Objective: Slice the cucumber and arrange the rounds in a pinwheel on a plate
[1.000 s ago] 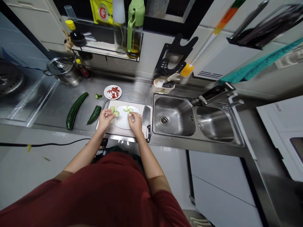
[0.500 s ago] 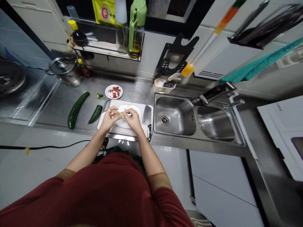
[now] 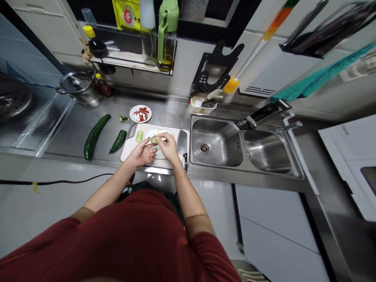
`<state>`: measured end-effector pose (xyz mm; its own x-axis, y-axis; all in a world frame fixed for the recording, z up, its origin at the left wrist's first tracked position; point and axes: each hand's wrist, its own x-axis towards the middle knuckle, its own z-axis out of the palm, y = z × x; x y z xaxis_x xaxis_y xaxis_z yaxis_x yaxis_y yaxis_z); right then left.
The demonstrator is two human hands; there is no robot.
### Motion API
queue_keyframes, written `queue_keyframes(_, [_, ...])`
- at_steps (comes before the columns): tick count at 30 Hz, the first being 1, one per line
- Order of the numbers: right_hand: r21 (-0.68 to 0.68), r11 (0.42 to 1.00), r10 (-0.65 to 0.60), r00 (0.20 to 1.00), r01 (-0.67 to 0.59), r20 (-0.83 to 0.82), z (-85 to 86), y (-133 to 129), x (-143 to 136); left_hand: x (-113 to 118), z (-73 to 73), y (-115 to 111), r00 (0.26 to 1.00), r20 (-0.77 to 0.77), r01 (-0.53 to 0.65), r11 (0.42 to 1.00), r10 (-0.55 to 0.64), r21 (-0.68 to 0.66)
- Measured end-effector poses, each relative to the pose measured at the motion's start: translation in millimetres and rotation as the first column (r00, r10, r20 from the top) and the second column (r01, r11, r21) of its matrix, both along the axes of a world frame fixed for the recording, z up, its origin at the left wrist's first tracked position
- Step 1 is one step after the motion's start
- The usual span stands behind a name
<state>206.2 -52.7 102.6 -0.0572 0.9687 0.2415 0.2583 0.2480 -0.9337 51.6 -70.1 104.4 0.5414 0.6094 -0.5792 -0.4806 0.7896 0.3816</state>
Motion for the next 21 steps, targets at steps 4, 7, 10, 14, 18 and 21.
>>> queue_keyframes(4, [0.032, 0.999, 0.033, 0.997, -0.036, 0.069, 6.1, -3.1, 1.7, 1.4, 4.8, 3.9, 0.999, 0.043, -0.010, 1.000, 0.010, 0.002])
queue_keyframes(7, [0.046, 0.996, 0.066, 0.992, -0.071, 0.107, 8.9, -4.7, 3.4, 1.1, 3.8, 7.6, 1.000, 0.027, -0.010, 1.000, 0.009, 0.027])
queue_keyframes(10, [0.053, 0.994, 0.085, 0.989, -0.092, 0.122, 10.5, -5.0, 4.8, -0.5, 1.7, 10.1, 1.000, -0.001, -0.017, 0.997, 0.017, 0.073])
queue_keyframes(14, [0.070, 0.988, 0.126, 0.986, -0.135, 0.112, 11.7, -4.3, 5.7, -5.0, 3.7, 10.8, 0.996, -0.038, -0.077, 0.985, 0.084, 0.155])
queue_keyframes(18, [0.072, 0.988, 0.128, 0.984, -0.138, 0.120, 11.2, -3.5, 5.6, -10.9, 8.2, 10.8, 0.975, -0.159, -0.109, 0.955, 0.156, 0.275])
queue_keyframes(21, [0.058, 0.990, 0.123, 0.984, -0.131, 0.129, 9.6, -3.3, 5.3, -14.4, 9.3, 11.1, 0.946, -0.251, -0.101, 0.921, 0.206, 0.377])
